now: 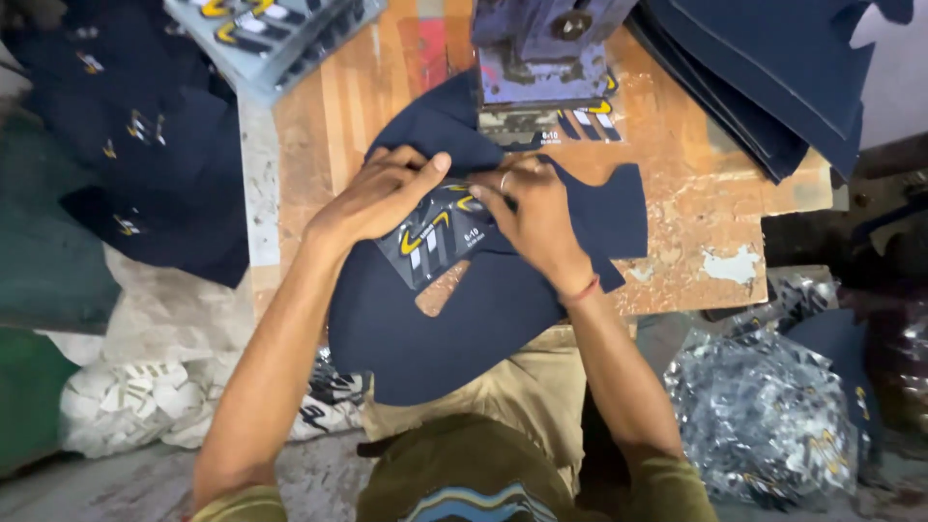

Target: Positioning and applying labels or decals to fabric pieces using a press machine.

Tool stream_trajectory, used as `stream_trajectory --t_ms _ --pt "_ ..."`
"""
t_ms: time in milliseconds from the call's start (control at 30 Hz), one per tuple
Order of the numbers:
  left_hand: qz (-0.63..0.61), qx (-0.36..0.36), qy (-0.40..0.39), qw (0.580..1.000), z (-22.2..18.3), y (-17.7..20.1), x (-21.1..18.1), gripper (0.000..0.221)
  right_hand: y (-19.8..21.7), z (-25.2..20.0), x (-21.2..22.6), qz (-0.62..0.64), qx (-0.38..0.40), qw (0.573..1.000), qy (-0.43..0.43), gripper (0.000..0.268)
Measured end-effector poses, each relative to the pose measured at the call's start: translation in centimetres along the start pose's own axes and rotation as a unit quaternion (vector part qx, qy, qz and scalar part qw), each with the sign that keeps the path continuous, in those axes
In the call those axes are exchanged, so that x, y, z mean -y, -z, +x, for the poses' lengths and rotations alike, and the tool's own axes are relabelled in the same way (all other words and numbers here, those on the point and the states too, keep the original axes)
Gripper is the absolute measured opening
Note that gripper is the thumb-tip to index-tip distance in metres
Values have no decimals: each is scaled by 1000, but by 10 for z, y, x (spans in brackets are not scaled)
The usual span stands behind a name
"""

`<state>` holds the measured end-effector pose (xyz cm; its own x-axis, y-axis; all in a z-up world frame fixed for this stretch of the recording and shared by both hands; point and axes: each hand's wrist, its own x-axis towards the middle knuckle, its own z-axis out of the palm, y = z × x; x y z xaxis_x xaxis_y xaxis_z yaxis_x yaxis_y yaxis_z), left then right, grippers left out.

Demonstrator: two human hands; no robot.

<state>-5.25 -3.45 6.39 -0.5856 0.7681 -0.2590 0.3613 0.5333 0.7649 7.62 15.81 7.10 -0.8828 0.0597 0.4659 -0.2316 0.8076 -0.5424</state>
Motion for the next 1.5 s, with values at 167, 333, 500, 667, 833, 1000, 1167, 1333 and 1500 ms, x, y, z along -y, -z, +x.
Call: stream_trajectory --t_ms 167,333,500,667,833,1000,1167,1333,1500 --pt "26 -14 20 999 -4 -4 -4 72 29 -120 58 -23 231 961 153 19" --pt "85 -102 -56 990 -42 -36 3 60 90 -184 15 337 287 895 -60 17" --pt "62 -362 97 925 -136 -21 106 116 134 -122 -28 267 -168 880 -354 22" --pt "-183 -420 285 842 -287 10 464 67 100 -157 -100 73 -186 909 -367 28" --pt "-352 -416 312 778 -186 41 367 59 90 -151 -95 -4 -207 917 -342 30" --pt "200 -446 -69 869 -25 93 94 83 97 -172 -116 -17 -215 911 -350 34" --pt "389 -441 -68 806 90 96 117 77 214 -317 -153 167 -195 868 -425 42" --pt "358 -360 -83 858 98 115 130 24 303 -462 -183 -7 -161 856 -491 42" --pt "378 -412 -99 823 97 128 115 12 285 -430 -188 -90 -261 864 -420 30"
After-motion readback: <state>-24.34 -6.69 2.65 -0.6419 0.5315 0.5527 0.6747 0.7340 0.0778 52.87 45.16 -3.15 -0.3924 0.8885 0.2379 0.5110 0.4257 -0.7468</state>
